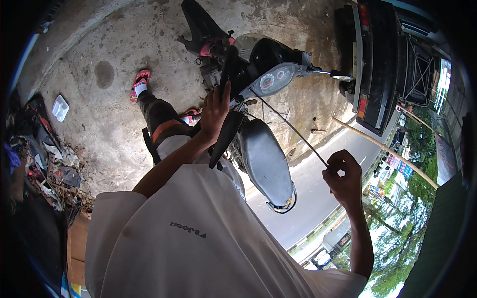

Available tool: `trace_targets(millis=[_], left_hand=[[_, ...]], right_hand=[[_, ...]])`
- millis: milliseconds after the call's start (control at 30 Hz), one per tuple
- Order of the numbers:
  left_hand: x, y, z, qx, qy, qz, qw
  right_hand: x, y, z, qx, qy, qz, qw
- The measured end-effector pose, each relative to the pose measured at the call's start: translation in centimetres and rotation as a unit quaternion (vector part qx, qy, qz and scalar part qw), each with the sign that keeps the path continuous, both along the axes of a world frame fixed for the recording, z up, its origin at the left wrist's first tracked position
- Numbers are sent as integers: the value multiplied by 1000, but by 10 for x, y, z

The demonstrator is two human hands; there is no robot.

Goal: Repairing and adjusting parts of a motorcycle using a screwdriver.

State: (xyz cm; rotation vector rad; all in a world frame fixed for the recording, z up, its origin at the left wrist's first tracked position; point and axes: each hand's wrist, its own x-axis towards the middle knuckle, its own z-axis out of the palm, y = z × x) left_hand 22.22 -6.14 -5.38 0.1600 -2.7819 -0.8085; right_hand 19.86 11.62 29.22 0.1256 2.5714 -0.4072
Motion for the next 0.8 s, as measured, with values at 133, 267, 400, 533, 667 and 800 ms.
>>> trace_targets(millis=[133, 267, 400, 533, 667, 800], left_hand=[[-1, 1, 0, -18, 15, 1, 1000], [1, -1, -3, -30, 12, 2, 999], [-2, -2, 4, -10, -1, -2, 1000], [-1, 1, -3, -35, 1, 2, 999], [-2, 0, -2, -27, 16, 4, 999], [-1, 0, -4, -43, 10, 4, 999]], right_hand=[[10, -2, -2, 127, 263, 334, 896], [5, 1, -5, 101, 107, 138, 979], [-20, 8, 0, -151, -214, -413, 872], [4, 27, -11, -72, -3, 17, 997], [12, 7, -1, 72, 184, 195, 961], [11, 1, -1, 152, 246, 373, 881]])
